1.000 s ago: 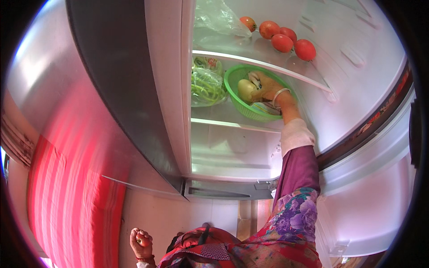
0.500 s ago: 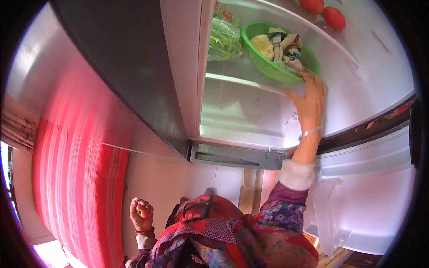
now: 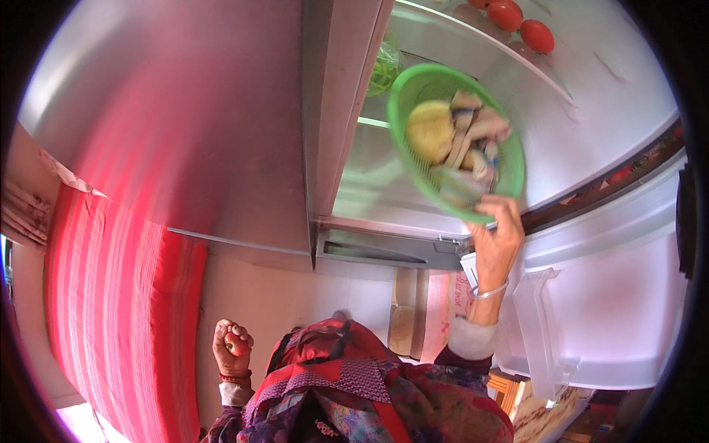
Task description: The person scoops powder from a large container into a metal bowl, walks through a courtyard to a different room, and places a tomato and a basket of food items into a refrigerator.
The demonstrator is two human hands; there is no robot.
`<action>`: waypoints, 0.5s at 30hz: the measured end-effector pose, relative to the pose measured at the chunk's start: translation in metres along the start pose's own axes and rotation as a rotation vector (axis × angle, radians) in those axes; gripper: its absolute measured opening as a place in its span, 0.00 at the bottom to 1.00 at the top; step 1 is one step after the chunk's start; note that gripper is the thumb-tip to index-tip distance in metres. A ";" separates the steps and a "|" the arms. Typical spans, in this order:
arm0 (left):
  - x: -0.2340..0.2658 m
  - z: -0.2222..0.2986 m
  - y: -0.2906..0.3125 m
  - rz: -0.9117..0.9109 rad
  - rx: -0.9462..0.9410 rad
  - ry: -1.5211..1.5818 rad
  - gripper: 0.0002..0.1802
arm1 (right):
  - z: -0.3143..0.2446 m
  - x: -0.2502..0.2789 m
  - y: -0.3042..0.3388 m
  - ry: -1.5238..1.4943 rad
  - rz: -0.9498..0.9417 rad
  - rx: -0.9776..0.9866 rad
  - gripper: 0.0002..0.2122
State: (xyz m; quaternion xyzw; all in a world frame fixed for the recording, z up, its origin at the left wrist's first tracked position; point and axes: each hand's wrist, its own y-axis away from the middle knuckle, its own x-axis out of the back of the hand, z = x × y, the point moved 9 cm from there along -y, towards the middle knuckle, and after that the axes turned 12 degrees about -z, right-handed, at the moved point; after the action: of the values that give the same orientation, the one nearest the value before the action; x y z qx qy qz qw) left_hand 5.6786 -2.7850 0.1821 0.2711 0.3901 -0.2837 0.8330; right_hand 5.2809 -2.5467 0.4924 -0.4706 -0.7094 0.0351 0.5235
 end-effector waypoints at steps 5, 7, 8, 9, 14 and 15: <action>-0.010 -0.005 -0.004 -0.013 0.083 -0.018 0.07 | -0.010 -0.001 0.063 -0.141 -0.064 -0.125 0.14; -0.012 -0.007 -0.006 -0.035 0.114 -0.033 0.07 | -0.011 -0.011 0.078 -0.115 -0.087 -0.073 0.13; -0.015 -0.008 -0.007 -0.050 0.129 -0.042 0.07 | -0.010 -0.018 0.083 -0.096 -0.104 -0.080 0.13; -0.017 -0.010 -0.008 -0.064 0.143 -0.051 0.07 | -0.011 -0.025 0.086 -0.077 -0.123 -0.085 0.13; -0.032 -0.020 -0.011 -0.120 0.237 -0.091 0.07 | -0.002 -0.052 0.086 -0.041 -0.113 -0.049 0.14; -0.036 -0.021 -0.010 -0.123 0.242 -0.121 0.07 | -0.001 -0.054 0.088 -0.029 -0.114 -0.029 0.15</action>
State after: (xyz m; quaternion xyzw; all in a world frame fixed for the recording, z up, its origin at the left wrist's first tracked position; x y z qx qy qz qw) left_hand 5.6425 -2.7681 0.1967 0.3276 0.3178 -0.3950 0.7973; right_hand 5.3380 -2.5366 0.4067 -0.4364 -0.7432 0.0017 0.5073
